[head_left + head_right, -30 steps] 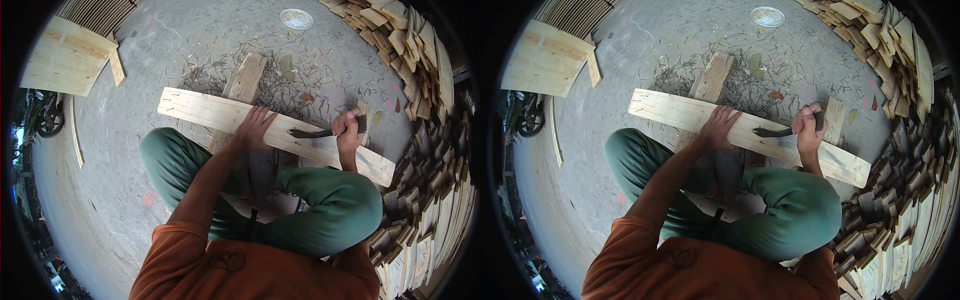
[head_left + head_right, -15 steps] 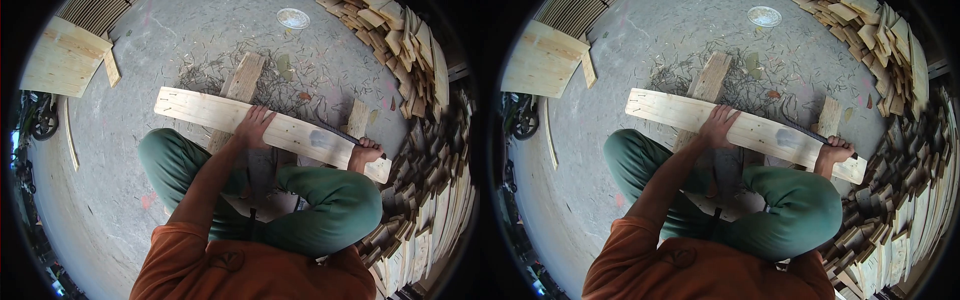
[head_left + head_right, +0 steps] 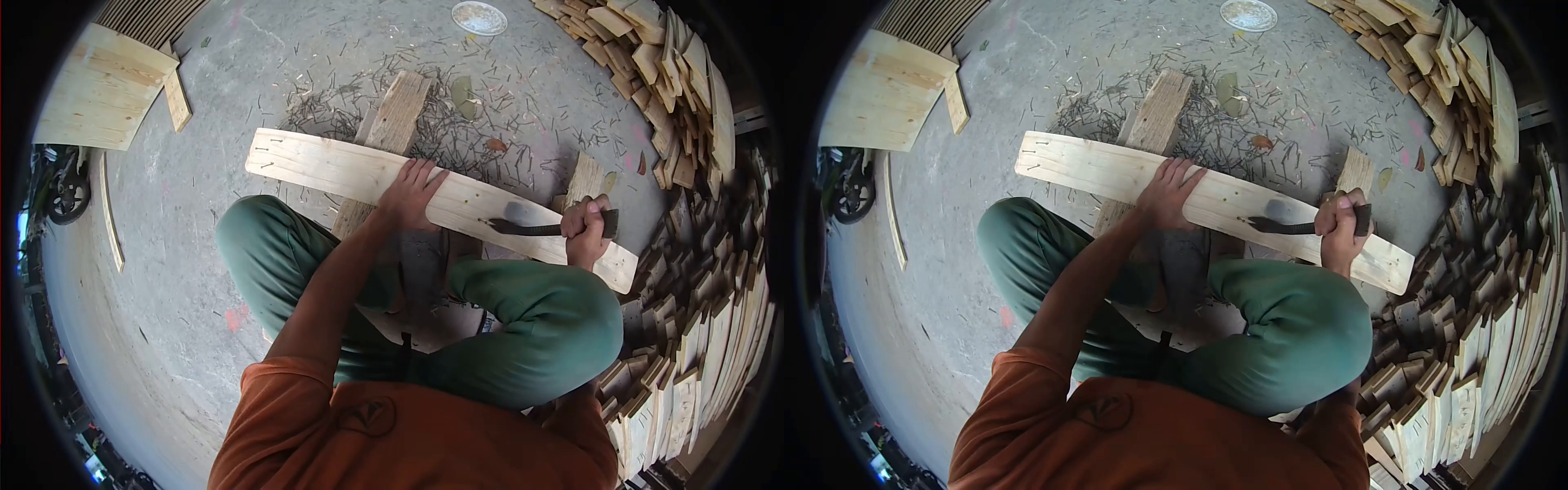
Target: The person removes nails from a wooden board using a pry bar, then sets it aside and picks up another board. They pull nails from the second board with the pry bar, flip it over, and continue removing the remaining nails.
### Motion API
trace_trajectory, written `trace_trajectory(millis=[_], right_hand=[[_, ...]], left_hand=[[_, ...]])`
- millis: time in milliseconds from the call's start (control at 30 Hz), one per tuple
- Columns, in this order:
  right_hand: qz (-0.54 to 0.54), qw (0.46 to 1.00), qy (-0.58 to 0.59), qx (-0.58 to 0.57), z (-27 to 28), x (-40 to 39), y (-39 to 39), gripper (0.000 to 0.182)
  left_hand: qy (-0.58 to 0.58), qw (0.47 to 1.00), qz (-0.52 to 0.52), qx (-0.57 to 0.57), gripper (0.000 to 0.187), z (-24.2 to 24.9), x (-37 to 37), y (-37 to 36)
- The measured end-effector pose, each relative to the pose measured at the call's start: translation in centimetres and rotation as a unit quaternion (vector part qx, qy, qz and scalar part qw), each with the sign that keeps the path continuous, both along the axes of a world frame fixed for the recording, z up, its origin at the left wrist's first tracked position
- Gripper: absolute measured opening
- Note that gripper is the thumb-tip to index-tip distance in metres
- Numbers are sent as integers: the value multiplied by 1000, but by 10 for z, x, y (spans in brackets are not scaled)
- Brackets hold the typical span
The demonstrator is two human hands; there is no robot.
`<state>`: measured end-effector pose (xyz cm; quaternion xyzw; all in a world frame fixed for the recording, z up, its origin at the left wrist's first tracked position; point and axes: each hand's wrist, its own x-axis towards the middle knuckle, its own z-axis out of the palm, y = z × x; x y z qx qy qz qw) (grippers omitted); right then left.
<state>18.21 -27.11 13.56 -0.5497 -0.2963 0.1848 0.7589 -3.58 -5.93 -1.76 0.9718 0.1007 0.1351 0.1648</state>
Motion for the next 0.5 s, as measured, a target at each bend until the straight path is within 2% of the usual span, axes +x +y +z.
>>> trace_trajectory(millis=[100, 167, 367, 500], right_hand=[[19, 1000, 16, 0, -3, -13, 7, 28], [17, 999, -15, -22, 1, -25, 15, 28], [-41, 998, -31, -23, -1, -21, 12, 27], [-9, 1000, -4, -3, 2, -26, 19, 27]], left_hand=[[-6, 1000, -1, 2, 119, 1, 3, 2], [-7, 1000, 3, -1, 119, -2, 0, 1], [-12, 1000, -5, 11, 114, -1, -1, 1], [-12, 1000, -6, 10, 114, -1, 1, 4]])
